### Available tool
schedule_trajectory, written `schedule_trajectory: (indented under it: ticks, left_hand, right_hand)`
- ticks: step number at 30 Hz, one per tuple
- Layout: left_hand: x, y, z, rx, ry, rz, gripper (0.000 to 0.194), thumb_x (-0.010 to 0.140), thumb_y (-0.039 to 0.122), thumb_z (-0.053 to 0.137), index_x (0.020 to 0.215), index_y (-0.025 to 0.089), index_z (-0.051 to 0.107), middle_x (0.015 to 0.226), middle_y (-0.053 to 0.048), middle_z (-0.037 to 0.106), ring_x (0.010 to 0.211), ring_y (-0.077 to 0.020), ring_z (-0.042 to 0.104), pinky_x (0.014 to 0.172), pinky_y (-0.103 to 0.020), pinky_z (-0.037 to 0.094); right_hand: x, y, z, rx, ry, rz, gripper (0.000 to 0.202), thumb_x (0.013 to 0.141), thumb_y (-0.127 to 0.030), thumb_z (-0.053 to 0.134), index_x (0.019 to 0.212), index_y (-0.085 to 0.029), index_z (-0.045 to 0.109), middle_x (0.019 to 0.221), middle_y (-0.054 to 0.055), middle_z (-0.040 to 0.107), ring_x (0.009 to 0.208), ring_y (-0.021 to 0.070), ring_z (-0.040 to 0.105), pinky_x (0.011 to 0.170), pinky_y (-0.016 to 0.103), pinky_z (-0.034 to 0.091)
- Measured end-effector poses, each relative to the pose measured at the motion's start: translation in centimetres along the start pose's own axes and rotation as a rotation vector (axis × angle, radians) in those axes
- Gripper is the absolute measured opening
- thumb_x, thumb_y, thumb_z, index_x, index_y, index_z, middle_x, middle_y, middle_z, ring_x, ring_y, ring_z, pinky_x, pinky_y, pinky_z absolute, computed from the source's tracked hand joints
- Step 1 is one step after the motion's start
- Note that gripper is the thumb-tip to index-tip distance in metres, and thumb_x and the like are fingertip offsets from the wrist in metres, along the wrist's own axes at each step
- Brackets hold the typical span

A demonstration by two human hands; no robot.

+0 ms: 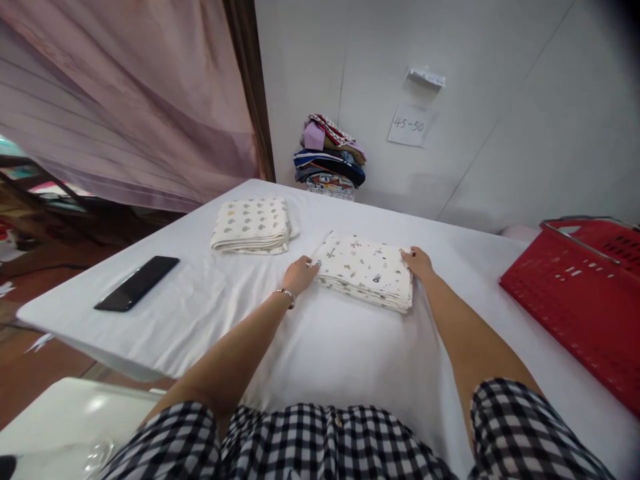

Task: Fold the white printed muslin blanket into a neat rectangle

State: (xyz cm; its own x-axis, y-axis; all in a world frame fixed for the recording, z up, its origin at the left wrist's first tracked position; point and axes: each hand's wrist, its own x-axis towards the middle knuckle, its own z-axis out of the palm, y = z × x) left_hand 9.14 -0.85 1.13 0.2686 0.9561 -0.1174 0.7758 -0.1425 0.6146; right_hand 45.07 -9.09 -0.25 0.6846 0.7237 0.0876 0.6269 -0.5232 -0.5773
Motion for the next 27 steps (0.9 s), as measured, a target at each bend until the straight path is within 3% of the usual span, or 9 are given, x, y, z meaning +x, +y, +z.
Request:
schedule_trajectory:
  ticks: [3,6,10,13,15,21,27]
  left_hand:
    - [-0.3,-0.2,-0.2,0.021,0.016,0.027,0.043,0.080,0.050,0.046,0.110,0.019,0.055,0.104,-0.007,0.063,0.092,-0.0209,0.058,0.074,-0.028,0.041]
    - [-0.8,-0.2,-0.2,0.071,0.154,0.144,0.045,0.081,0.050,0.046,0.111,0.018,0.056,0.111,-0.009,0.059,0.098,-0.0231,0.055,0.080,-0.032,0.041]
    - [-1.8,0.6,0.7,0.117,0.311,0.526,0.031,0.083,0.041,0.051,0.104,0.021,0.060,0.113,-0.008,0.058,0.105,-0.0241,0.051,0.090,-0.038,0.038]
    - [-2.5,1.3,1.9,0.125,0.288,0.785,0.025,0.083,0.037,0.054,0.102,0.022,0.062,0.112,-0.006,0.059,0.107,-0.0229,0.050,0.093,-0.039,0.035]
    - [-2.7,1.6,2.7,0.139,0.266,0.871,0.023,0.083,0.035,0.055,0.101,0.023,0.063,0.110,-0.006,0.060,0.106,-0.0226,0.050,0.092,-0.040,0.036]
    - [-2.3,1.1,3.5,0.148,0.178,0.907,0.018,0.082,0.031,0.056,0.094,0.023,0.066,0.095,-0.004,0.063,0.091,-0.0207,0.054,0.082,-0.038,0.040]
    - [-2.1,0.6,3.7,0.039,0.194,0.875,0.018,0.080,0.030,0.059,0.095,0.022,0.065,0.095,-0.004,0.063,0.093,-0.0208,0.055,0.084,-0.038,0.042]
  right_hand:
    - [-2.2,0.3,-1.1,0.037,0.066,-0.034,0.046,0.081,-0.036,0.048,0.119,-0.012,0.054,0.118,0.013,0.057,0.104,0.0223,0.054,0.091,0.033,0.039]
    - [-6.0,0.0,-2.3,0.226,0.117,-0.192,0.035,0.081,-0.037,0.046,0.104,-0.016,0.062,0.105,0.008,0.064,0.094,0.0197,0.058,0.086,0.033,0.044]
    - [-11.8,-1.6,-2.8,0.368,0.067,-0.436,0.022,0.080,-0.034,0.050,0.086,-0.020,0.066,0.090,0.004,0.066,0.084,0.0183,0.060,0.079,0.032,0.046]
    - [-14.5,-2.8,-2.2,0.304,-0.005,-0.562,0.019,0.081,-0.032,0.052,0.088,-0.022,0.066,0.095,0.004,0.065,0.091,0.0190,0.058,0.079,0.032,0.046]
    - [-15.2,-3.3,-1.6,0.198,-0.057,-0.631,0.018,0.082,-0.030,0.054,0.093,-0.023,0.066,0.100,0.004,0.064,0.097,0.0204,0.056,0.083,0.034,0.045]
    - [-15.4,-3.7,-0.1,-0.061,-0.069,-0.687,0.018,0.083,-0.024,0.053,0.096,-0.022,0.065,0.102,0.006,0.063,0.097,0.0232,0.053,0.087,0.039,0.040]
    - [-15.9,-3.2,0.6,0.028,-0.036,-0.631,0.016,0.084,-0.024,0.050,0.091,-0.022,0.065,0.099,0.003,0.064,0.094,0.0202,0.053,0.085,0.035,0.040]
